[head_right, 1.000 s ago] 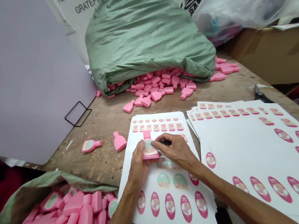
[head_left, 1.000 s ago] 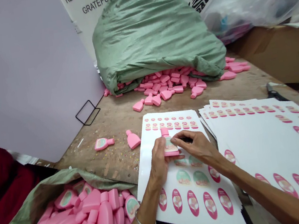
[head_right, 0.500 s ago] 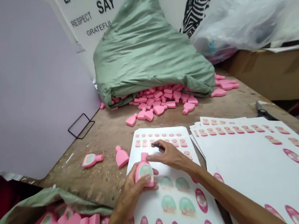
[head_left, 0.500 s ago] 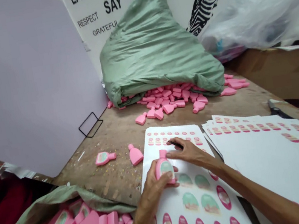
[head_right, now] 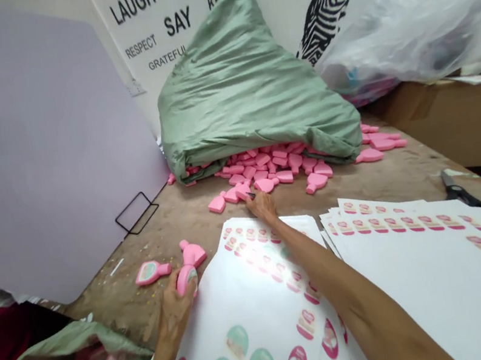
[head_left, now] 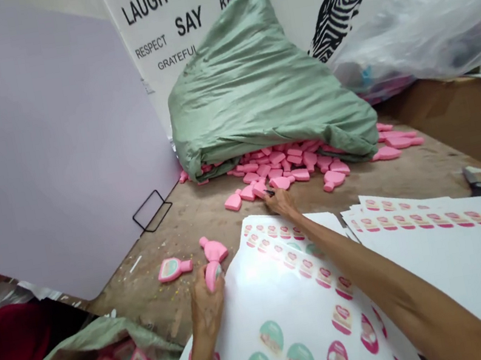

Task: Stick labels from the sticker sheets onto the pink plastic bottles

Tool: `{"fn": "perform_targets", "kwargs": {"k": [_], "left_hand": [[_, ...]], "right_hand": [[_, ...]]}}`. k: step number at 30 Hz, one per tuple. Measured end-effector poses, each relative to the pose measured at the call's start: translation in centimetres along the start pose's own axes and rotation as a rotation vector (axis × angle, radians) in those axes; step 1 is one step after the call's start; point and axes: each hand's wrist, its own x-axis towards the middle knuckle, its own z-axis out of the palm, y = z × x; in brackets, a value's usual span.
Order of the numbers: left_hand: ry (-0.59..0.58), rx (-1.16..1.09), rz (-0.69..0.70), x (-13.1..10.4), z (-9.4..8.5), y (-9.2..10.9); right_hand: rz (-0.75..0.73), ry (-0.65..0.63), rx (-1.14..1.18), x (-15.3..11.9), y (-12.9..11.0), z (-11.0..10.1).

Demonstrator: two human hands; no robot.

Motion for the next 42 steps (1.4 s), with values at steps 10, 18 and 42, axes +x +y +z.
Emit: {"fn": "perform_targets", "kwargs": {"k": [10, 18, 42], "left_hand": [[0.298, 0.566, 0.343, -3.4, 2.4, -1.3], [0.309, 0.697, 0.302, -6.2, 1.0, -4.6], [-0.26, -1.02, -0.284, -9.3, 1.6, 2.6]], "right_hand": [[-0.215, 0.081, -0.094, -0.9, 0.5, -2.2], [-0.227, 0.129, -0.141, 0.0, -1.7, -0.9], [-0.919, -0.239, -0.057, -35.2, 5.9, -7.5]]}}
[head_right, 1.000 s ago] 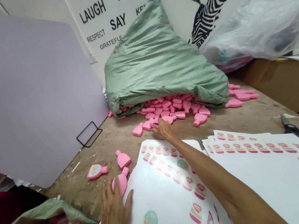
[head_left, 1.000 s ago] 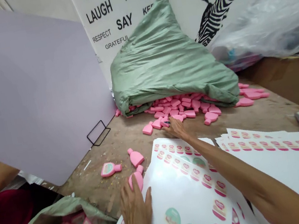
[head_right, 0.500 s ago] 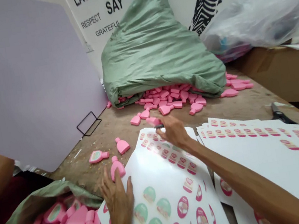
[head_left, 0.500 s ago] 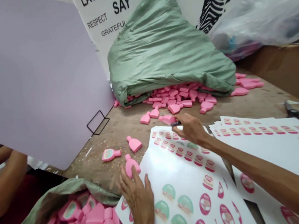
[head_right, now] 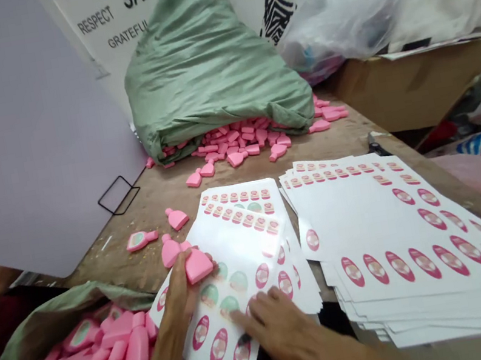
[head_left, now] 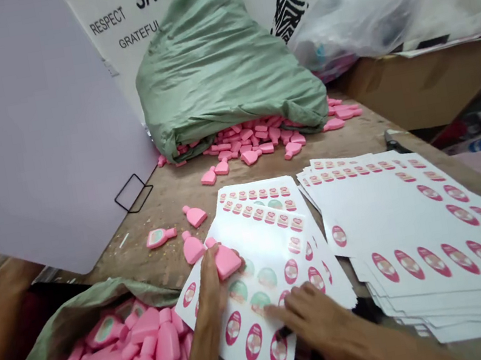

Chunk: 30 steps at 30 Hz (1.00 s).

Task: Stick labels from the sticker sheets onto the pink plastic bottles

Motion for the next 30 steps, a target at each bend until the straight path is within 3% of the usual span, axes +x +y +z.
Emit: {"fn": "perform_targets", "kwargs": {"k": [4, 8, 15, 22, 27, 30], "left_hand": [[-0.025, 0.051, 0.05, -0.5, -0.6, 0.1], [-0.128, 0.113, 0.017, -1.3, 0.2, 0.7], [-0.251, 0.214, -0.031, -0.9, 2.7, -0.1], [-0.219, 0.375, 0.098, -0.8, 2.8, -0.6], [-0.24, 0.402, 0.139, -0.9, 3.2, -0.3], [-0.279, 0.329, 0.088, -1.5, 4.2, -0.5]], "right_hand": [[-0.084, 0.182, -0.109, -0.5, -1.6, 2.2], [0.004, 0.311, -0.073, -0.8, -0.3, 0.9], [0.176, 0.195, -0.009, -3.4, 4.9, -2.4], [0.202, 0.135, -0.107, -3.5, 6.8, -2.4], [0.369, 0.219, -0.276, -5.1, 8.2, -3.4], [0.508, 0.325, -0.121, -4.7, 8.5, -4.0]]}}
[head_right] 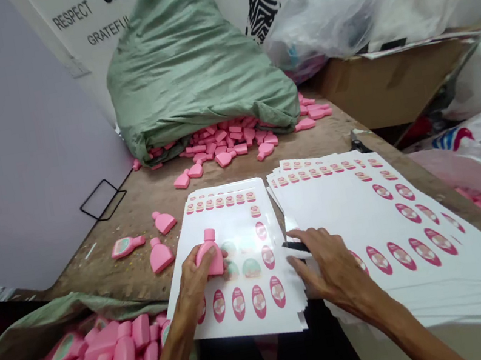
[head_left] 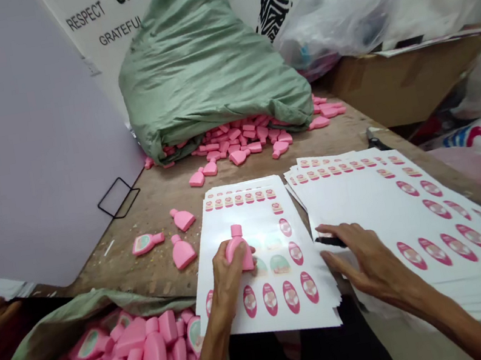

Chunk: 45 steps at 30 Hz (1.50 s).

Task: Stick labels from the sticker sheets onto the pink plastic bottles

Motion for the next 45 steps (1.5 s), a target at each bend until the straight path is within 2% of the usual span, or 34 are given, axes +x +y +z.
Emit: {"fn": "perform_targets", "kwargs": {"k": [2, 4, 8, 12, 16, 21, 25, 28, 35, 38, 43, 45], "left_hand": [[-0.046, -0.032, -0.03, -0.2, 1.1, -0.1], [-0.078, -0.032, -0.047, -0.4, 2.1, -0.5], [-0.095, -0.012, -0.043, -0.3, 3.3, -1.4], [-0.1, -0.037, -0.028, 0.2, 3.6, -1.8], [-0.129, -0.041, -0.032, 0.5, 3.4, -1.9], [-0.145, -0.012, -0.028, 0.6, 3.3, -2.2], [-0.163, -0.019, -0.032, 0.7, 3.2, -2.1], [-0.174, -0.018, -0.033, 0.6, 3.1, -2.0], [-0.185, -0.042, -0.032, 0.9, 3.0, -2.4], [-0.175, -0.052, -0.046, 0.9, 3.1, -2.3], [-0.172, -0.137, -0.073, 0.9, 3.1, -2.0], [-0.17, -0.179, -0.089, 0.9, 3.0, -2.0]], "right_hand": [[0.094, 0.028, 0.136, 1.1, -0.8, 0.6], [0.114, 0.058, 0.17, 2.4, -1.8, 1.7], [0.005, 0.109, 0.024, 4.6, -2.6, 4.2], [-0.045, 0.107, -0.127, 5.1, -2.1, 5.5], [-0.014, 0.094, -0.157, 4.8, -2.1, 5.7], [0.008, 0.05, -0.007, 4.7, -2.3, 5.7], [0.018, 0.117, -0.058, 4.8, -2.2, 5.8], [0.016, 0.119, -0.106, 4.9, -2.0, 6.0], [0.062, 0.112, 0.019, 4.9, -1.9, 6.2], [0.009, 0.164, -0.027, 4.9, -2.3, 6.2], [-0.181, 0.281, -0.078, 4.6, -3.0, 5.9], [-0.167, 0.314, -0.01, 4.4, -3.0, 5.8]]}}
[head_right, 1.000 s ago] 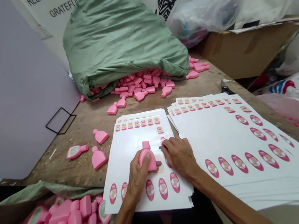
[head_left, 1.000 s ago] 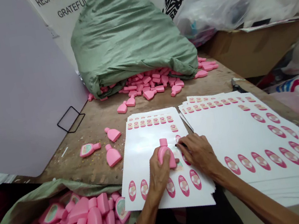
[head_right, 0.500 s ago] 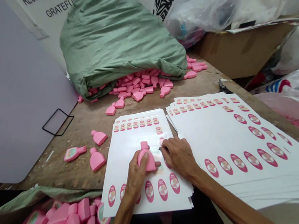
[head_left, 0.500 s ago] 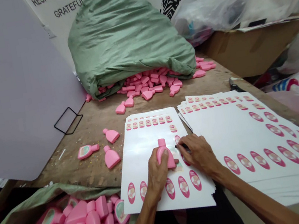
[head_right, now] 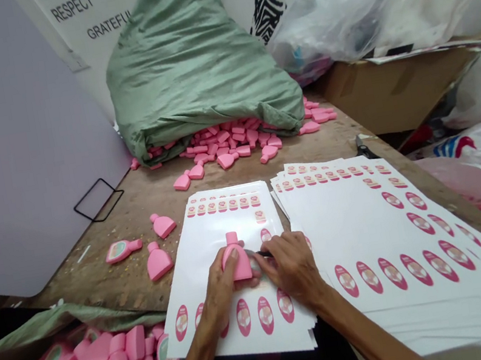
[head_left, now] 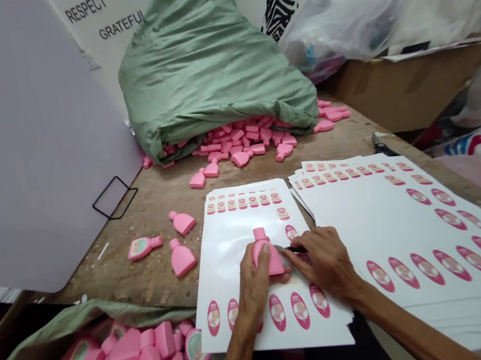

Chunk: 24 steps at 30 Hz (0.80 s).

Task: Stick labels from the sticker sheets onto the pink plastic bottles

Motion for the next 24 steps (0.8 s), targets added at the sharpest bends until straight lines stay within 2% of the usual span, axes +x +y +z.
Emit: {"fn": "perform_targets", "kwargs": {"k": [2, 6, 8, 13, 20, 24], "left_hand": [[0.016, -0.045, 0.003, 0.0, -0.1, 0.0], [0.056, -0.125, 0.029, 0.0, -0.2, 0.0], [0.064, -0.194, 0.029, -0.1, -0.1, 0.0], [0.055, -0.361, -0.03, -0.4, 0.2, 0.5], [0.049, -0.422, -0.053, -0.5, 0.2, 1.1], [0.039, -0.432, -0.058, -0.4, 0.0, 1.2]], "right_hand": [[0.119, 0.016, 0.096, 0.1, 0.0, -0.3], [0.523, 0.048, 0.375, 1.1, -0.3, -1.5], [0.633, 0.005, 0.487, 1.9, -0.8, -2.0], [0.617, -0.14, 0.641, 2.7, -2.8, -2.1], [0.565, -0.196, 0.651, 2.2, -3.6, -1.4], [0.561, -0.174, 0.649, 2.3, -3.9, -1.3]]}}
